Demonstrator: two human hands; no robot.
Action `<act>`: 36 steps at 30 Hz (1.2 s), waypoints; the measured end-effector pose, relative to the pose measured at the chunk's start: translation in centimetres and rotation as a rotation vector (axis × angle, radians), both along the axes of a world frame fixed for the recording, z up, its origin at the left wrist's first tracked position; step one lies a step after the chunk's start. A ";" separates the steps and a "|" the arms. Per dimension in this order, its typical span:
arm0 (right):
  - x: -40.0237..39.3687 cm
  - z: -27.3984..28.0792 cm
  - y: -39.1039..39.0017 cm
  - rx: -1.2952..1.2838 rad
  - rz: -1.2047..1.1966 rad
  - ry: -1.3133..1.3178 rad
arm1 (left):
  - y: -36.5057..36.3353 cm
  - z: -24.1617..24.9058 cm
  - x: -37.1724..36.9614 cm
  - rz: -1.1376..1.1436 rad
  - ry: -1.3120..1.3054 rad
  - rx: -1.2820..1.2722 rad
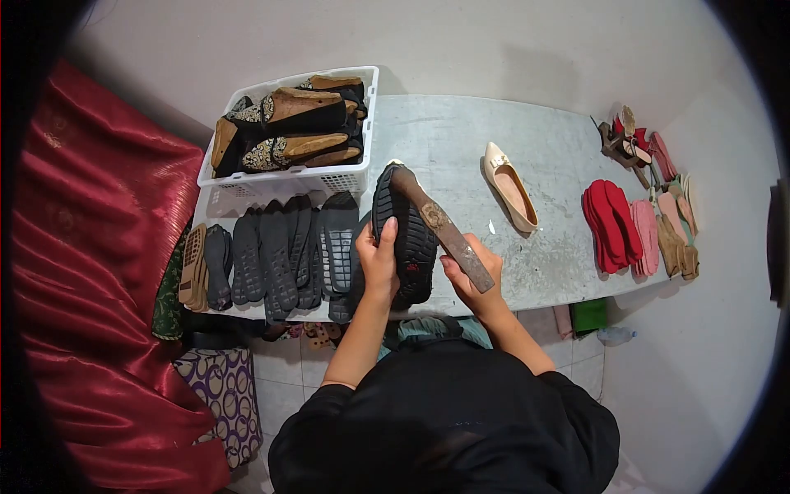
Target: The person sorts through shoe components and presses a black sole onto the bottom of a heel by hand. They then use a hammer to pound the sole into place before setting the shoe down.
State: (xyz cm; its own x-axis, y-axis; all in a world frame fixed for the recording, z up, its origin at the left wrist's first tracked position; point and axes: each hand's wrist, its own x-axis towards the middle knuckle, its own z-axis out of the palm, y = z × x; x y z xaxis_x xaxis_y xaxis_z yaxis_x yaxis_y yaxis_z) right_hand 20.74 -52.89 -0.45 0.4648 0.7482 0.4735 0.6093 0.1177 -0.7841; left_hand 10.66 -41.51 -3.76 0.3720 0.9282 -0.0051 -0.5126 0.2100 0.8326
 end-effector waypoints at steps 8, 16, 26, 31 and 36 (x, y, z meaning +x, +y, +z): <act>-0.7 -0.3 -0.1 -0.042 0.006 0.041 | -0.1 -1.2 -0.6 0.004 0.019 -0.023; -1.1 -0.5 -0.3 -0.037 -0.006 0.052 | -0.5 -0.9 -0.5 0.018 -0.010 0.007; -1.6 -0.3 -0.4 -0.040 -0.018 0.078 | -0.4 -1.2 -0.6 0.024 0.002 0.015; -1.7 -0.3 -0.5 -0.058 -0.004 0.081 | -0.5 -1.1 -0.9 0.013 0.002 0.003; -1.8 -0.4 -0.7 -0.059 -0.013 0.060 | -0.8 -0.9 -0.9 0.009 -0.011 0.004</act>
State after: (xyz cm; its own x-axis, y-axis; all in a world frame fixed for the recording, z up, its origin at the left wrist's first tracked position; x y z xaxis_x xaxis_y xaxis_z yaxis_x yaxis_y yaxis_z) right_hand 18.97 -53.62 -0.88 0.5006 0.7681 0.3993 0.5620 0.0625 -0.8248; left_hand 9.72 -42.27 -4.68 0.3639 0.9314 0.0025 -0.5233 0.2023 0.8278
